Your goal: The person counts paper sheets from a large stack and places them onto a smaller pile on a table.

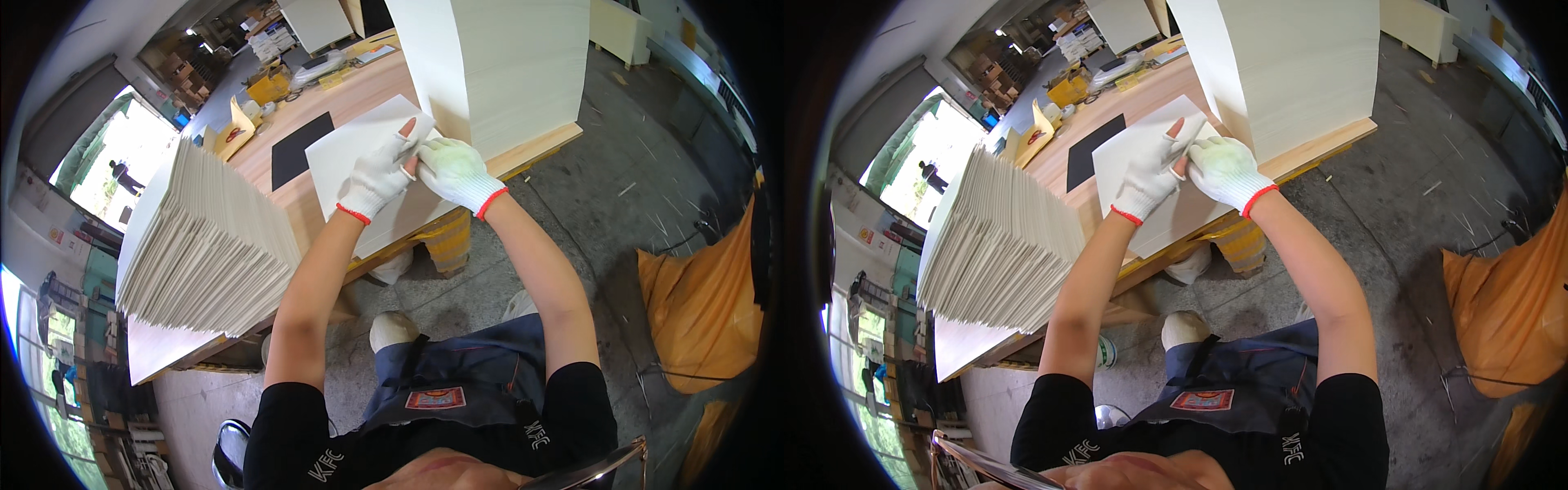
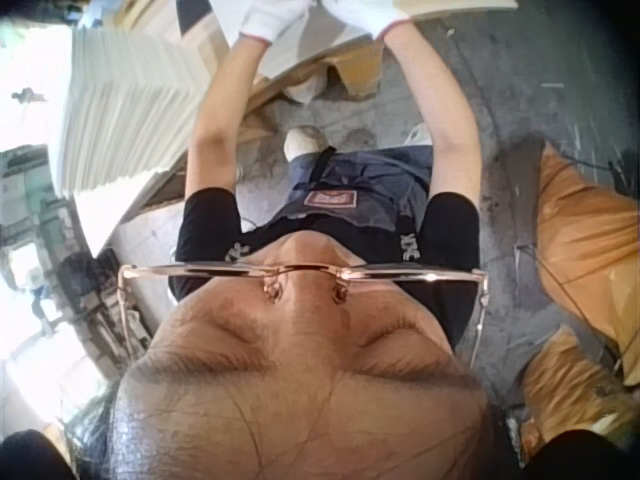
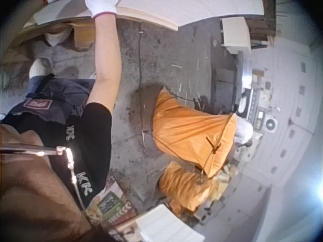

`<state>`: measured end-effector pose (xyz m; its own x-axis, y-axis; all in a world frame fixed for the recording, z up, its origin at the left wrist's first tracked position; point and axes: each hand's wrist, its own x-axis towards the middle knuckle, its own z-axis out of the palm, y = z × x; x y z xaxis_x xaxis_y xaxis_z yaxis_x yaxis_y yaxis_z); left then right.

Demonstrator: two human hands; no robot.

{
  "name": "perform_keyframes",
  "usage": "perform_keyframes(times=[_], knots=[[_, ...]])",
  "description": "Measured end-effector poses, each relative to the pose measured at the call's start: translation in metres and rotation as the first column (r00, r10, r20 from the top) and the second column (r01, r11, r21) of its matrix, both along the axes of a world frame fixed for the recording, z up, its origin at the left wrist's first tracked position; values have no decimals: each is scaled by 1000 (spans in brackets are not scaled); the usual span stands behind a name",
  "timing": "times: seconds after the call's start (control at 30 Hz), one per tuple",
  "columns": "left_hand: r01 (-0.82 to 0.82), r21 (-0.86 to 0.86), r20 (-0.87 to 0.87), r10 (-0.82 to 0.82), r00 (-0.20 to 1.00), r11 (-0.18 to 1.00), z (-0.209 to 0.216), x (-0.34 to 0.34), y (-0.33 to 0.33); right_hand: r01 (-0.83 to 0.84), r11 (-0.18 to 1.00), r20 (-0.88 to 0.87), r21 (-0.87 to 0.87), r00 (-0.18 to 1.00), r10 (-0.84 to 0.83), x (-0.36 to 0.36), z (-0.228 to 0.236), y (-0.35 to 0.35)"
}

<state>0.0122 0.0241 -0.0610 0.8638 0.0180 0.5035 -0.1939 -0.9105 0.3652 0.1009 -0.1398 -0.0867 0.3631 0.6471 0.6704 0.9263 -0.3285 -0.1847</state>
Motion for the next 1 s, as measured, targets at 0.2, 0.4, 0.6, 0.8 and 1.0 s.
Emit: perform_keyframes(times=[0.2,0.4,0.6,0.8,1.0], knots=[[-222,266,2,230,973,938,8,-22,2,51,997,-63,-60,996,-55,-14,15,11],[-533,-95,-13,534,845,841,48,-48,13,-123,954,-2,-275,992,127,-76,0,65],[-410,-375,271,521,809,831,69,-85,37,-113,930,11,-351,992,125,-89,3,64],[-366,-415,423,533,733,833,91,-96,63,-127,940,23,-316,990,142,-92,7,62],[-342,-433,578,548,605,834,173,-142,65,-165,949,48,-269,982,185,-88,2,66]])
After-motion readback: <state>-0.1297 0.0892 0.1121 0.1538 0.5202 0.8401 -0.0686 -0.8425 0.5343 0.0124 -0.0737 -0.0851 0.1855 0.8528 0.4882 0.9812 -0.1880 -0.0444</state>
